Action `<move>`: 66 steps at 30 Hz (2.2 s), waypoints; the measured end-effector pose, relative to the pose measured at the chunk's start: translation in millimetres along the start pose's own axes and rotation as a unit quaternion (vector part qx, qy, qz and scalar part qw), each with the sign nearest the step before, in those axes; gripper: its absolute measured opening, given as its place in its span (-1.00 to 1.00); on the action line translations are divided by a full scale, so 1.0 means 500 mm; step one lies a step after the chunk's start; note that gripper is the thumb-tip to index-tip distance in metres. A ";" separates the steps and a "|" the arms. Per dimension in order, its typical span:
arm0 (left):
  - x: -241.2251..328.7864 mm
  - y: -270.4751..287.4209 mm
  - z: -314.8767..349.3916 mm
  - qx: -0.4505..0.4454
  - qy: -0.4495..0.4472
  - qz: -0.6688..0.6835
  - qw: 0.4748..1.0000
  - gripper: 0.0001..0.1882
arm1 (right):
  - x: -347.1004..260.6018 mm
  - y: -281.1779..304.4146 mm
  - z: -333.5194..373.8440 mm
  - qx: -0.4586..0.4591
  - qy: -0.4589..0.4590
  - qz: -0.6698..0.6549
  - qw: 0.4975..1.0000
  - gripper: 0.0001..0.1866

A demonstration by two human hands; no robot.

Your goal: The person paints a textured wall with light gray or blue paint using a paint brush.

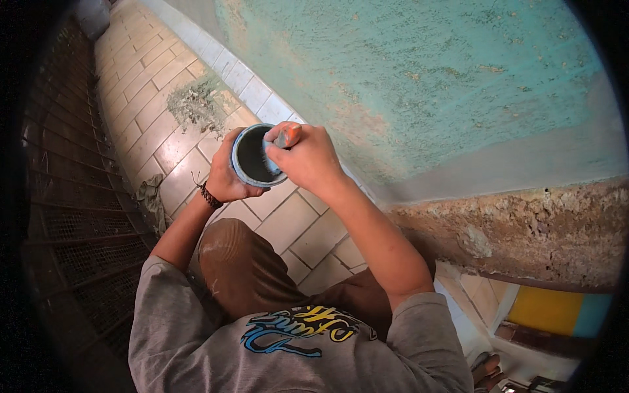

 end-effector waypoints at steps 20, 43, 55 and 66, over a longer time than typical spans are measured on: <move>0.043 -0.016 0.005 0.030 0.066 -0.088 0.993 0.06 | -0.073 -0.034 -0.019 -0.085 0.113 0.297 0.944 -0.80; 0.061 0.018 0.044 0.048 0.075 -0.112 0.990 0.00 | -0.125 -0.078 -0.020 -0.095 0.160 0.327 0.927 -0.82; 0.068 0.048 0.073 0.096 0.057 -0.075 0.991 0.00 | -0.147 -0.054 -0.031 -0.146 0.099 0.151 0.973 -0.80; 0.076 0.054 0.087 0.108 0.040 -0.060 0.991 0.01 | -0.141 -0.057 -0.003 -0.208 0.113 0.124 0.964 -0.81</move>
Point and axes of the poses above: each hand's wrist, its own z-axis away from the middle knuckle, its own y-axis out of the back of the hand, x = y × z, the point moved 9 cm from there along -z, towards the middle knuckle, and after that the axes turned 15 degrees about -x, right-handed, at the moved point
